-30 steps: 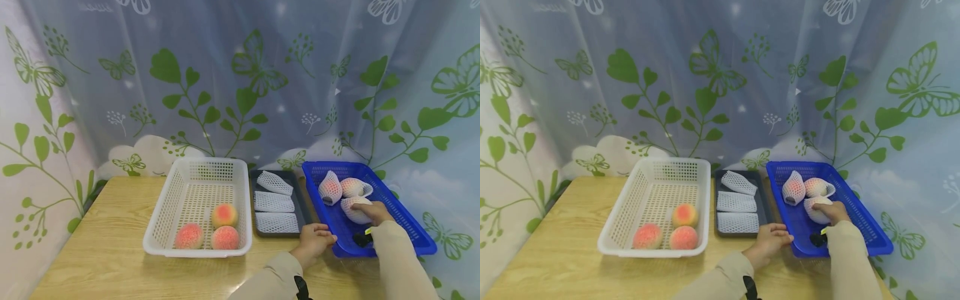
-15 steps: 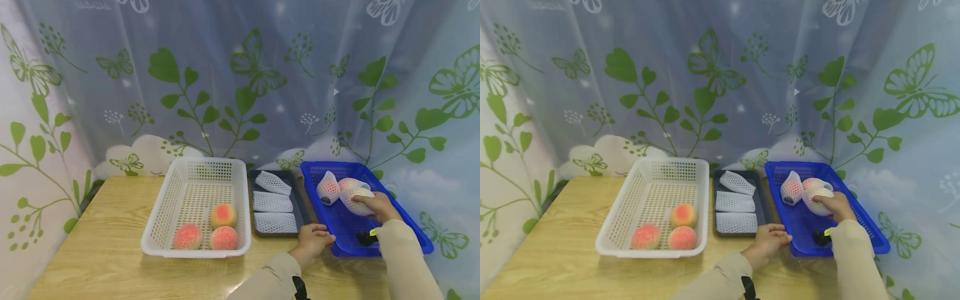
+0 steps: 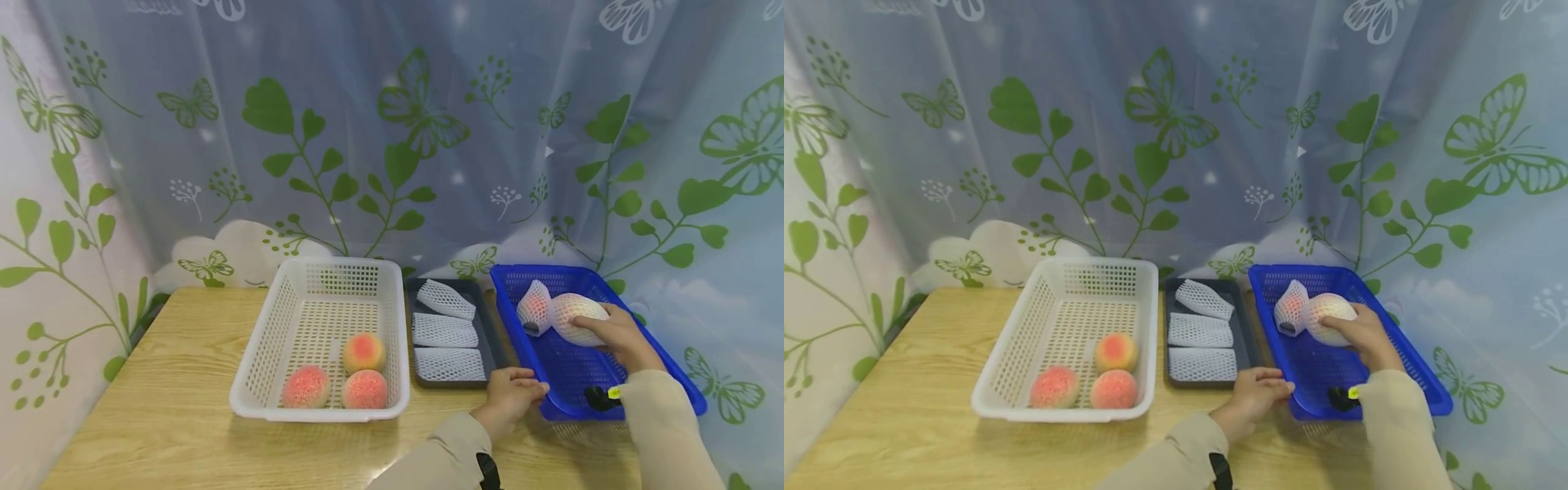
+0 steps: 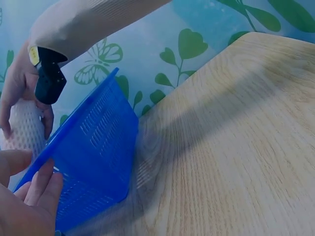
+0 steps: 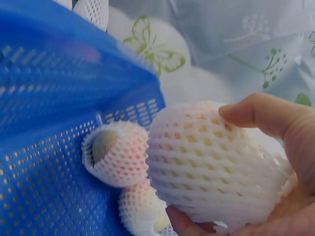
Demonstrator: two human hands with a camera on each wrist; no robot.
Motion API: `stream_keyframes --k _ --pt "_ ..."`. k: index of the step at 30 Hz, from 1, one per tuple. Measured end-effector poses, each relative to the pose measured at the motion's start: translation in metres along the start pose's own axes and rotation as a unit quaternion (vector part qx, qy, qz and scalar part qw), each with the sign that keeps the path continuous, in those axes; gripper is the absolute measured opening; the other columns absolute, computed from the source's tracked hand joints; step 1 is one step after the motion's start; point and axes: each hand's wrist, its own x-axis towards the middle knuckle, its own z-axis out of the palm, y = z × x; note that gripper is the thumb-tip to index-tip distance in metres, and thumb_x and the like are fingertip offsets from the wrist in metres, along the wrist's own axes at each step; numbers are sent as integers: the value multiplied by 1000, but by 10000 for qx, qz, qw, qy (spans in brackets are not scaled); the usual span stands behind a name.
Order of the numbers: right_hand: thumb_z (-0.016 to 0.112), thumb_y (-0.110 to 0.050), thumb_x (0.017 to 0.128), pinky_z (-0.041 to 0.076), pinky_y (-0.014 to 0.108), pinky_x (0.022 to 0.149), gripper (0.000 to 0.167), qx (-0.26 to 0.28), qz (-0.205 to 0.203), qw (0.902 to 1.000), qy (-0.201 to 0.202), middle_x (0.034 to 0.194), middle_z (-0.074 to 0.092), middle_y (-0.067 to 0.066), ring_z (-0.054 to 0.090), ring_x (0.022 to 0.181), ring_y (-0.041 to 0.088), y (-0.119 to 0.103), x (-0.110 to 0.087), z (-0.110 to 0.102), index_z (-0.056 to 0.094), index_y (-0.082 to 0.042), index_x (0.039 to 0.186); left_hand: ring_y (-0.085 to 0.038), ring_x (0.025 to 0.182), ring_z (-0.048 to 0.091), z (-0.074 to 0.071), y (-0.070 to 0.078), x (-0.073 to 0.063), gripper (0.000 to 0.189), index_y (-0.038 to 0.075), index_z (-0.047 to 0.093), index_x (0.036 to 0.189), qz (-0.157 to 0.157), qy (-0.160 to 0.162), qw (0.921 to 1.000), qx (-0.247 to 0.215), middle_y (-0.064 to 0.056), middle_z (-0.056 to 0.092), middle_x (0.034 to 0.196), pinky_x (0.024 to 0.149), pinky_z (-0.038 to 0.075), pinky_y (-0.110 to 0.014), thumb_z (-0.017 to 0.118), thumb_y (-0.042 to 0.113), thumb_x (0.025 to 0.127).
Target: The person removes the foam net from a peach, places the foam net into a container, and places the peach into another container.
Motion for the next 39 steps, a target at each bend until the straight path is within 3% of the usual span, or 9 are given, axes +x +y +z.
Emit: stream_keyframes --k 3,9,14,17,21,24,28,32,39 --pt "62 -30 93 51 32 81 87 48 -162 9998 -111 144 24 37 40 120 43 -3 -6 5 9 14 146 -21 72 68 -1 2 0 20 -6 65 96 -66 -56 10000 31 -13 70 80 70 59 -37 71 -9 78" --pt "61 -22 93 44 42 91 85 112 -487 9982 -337 145 20 38 35 123 46 -4 -21 14 6 11 148 -18 71 66 -6 10 -1 19 -5 66 99 -123 -120 9996 225 -9 69 79 67 58 -32 71 0 82" --pt "63 -22 92 44 38 87 80 42 -826 9957 -425 143 26 34 39 120 42 -5 -32 20 14 5 150 -18 73 67 -9 18 -1 17 -3 68 97 -127 -28 9989 442 -9 69 81 67 58 -32 71 10 86" --pt "64 -24 92 45 34 84 80 19 -1030 9933 -528 142 31 30 46 114 33 -6 -38 23 16 0 151 -21 79 69 -13 23 0 22 -2 69 97 -80 -31 9988 480 -10 70 86 71 59 -36 68 18 89" --pt "64 -21 92 47 34 82 77 141 -1389 9873 -754 137 38 26 51 104 15 -7 -47 29 19 -4 152 -25 87 69 -23 28 4 34 -5 67 104 -11 -208 9995 250 -11 70 94 76 58 -38 66 27 91" --pt "63 -17 92 48 33 81 74 358 -1582 9821 -960 135 39 24 53 101 9 -10 -52 35 20 -4 151 -21 87 68 -30 31 6 42 -5 65 110 9 -318 9994 96 -9 70 95 76 58 -36 66 32 91" --pt "62 -14 92 49 32 81 73 651 -1695 9752 -1264 133 38 22 53 102 9 -16 -58 45 20 -3 150 -15 83 65 -41 37 6 41 -3 65 110 72 -540 9985 -1 -6 70 94 74 57 -32 65 34 92" --pt "62 -13 91 50 31 82 72 871 -1729 9681 -1590 130 42 19 54 104 12 -19 -60 56 20 1 148 -13 84 64 -53 41 8 39 -3 64 112 72 -775 9967 -236 -7 70 97 83 56 -37 65 31 92" --pt "59 -5 92 53 36 81 62 1159 -1954 9497 -2155 125 51 9 59 102 21 -13 -55 72 29 -2 146 -23 104 63 -72 42 7 50 -7 54 126 111 -1233 9911 -494 -12 63 114 91 52 -42 66 26 91"
